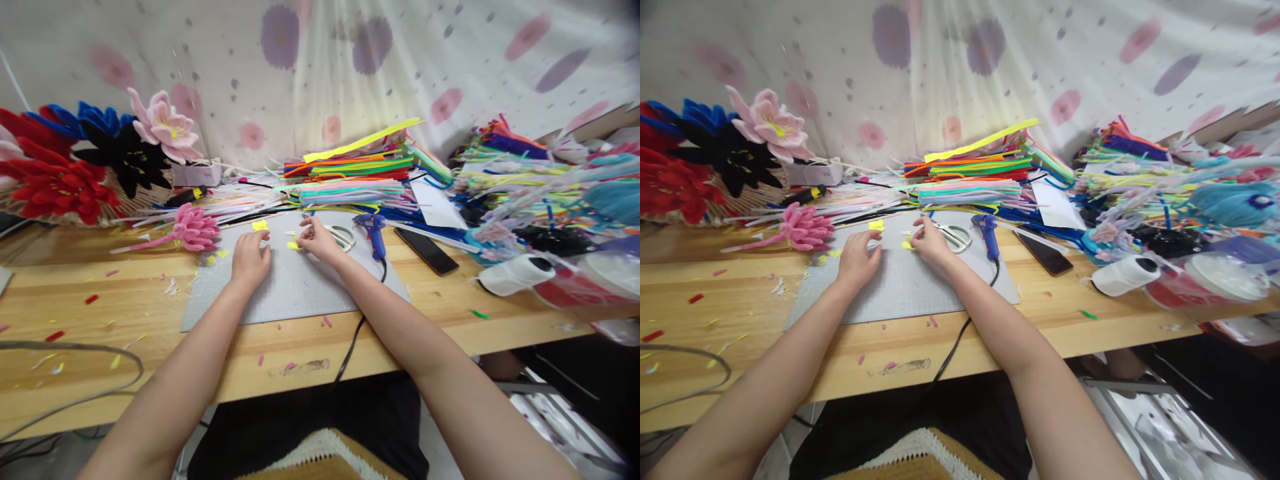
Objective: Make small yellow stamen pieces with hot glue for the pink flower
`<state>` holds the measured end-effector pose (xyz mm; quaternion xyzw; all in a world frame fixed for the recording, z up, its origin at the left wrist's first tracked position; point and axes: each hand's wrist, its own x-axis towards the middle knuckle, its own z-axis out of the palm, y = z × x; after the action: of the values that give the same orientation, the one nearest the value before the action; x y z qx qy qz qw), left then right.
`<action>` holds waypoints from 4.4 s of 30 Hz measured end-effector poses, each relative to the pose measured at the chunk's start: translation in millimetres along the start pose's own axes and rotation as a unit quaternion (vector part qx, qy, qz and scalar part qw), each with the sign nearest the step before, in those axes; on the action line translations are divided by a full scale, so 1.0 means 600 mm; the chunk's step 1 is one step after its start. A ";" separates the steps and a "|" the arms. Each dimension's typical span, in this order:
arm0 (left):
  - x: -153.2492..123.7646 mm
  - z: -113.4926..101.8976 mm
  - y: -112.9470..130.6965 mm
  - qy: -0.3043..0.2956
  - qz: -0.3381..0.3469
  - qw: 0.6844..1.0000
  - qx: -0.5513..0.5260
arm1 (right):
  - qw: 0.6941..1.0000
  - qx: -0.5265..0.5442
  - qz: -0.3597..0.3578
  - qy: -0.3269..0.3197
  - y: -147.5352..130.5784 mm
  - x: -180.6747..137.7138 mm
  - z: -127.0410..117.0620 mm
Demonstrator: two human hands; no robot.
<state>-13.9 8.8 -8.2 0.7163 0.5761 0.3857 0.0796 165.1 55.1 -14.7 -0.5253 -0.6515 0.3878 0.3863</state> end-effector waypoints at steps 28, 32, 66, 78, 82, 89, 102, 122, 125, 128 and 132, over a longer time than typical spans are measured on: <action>-0.005 0.011 0.034 -0.048 -0.273 0.866 -0.416 | 0.969 0.211 -0.038 -0.127 -0.019 -0.029 0.030; -0.005 0.007 0.032 -0.030 -0.282 0.868 -0.407 | 0.994 0.078 -0.055 -0.059 -0.024 -0.025 0.005; 0.019 -0.009 -0.003 0.189 -0.339 0.780 -0.490 | 0.946 -0.315 -0.066 0.027 -0.038 -0.074 -0.069; 0.017 -0.012 0.006 0.221 -0.350 0.748 -0.519 | 0.928 -0.361 -0.091 -0.013 -0.055 -0.094 -0.015; 0.025 -0.022 0.009 0.184 -0.394 0.676 -0.595 | 0.996 -0.022 0.020 -0.079 -0.051 -0.073 -0.016; 0.040 -0.036 0.003 0.161 -0.480 0.540 -0.672 | 0.857 0.320 0.158 -0.373 -0.034 -0.045 -0.022; 0.038 -0.033 0.020 0.163 -0.495 0.518 -0.678 | 0.821 0.273 0.154 -0.477 -0.038 -0.065 0.007; 0.024 -0.013 0.026 0.135 -0.455 0.542 -0.693 | 0.825 0.316 0.154 -0.442 -0.029 -0.061 0.012; 0.025 -0.015 0.028 0.136 -0.458 0.544 -0.690 | 0.836 0.320 0.130 -0.425 -0.026 -0.062 0.014; 0.026 -0.016 0.027 0.137 -0.458 0.547 -0.687 | 0.845 0.326 0.111 -0.409 -0.027 -0.065 0.014; 0.025 -0.016 0.023 0.140 -0.461 0.555 -0.679 | 0.849 0.335 0.094 -0.398 -0.031 -0.068 0.007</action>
<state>-9.1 14.8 13.1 0.0242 0.3990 0.6684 0.6272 159.9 11.8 -3.2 -0.2234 -0.5279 0.7925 0.2083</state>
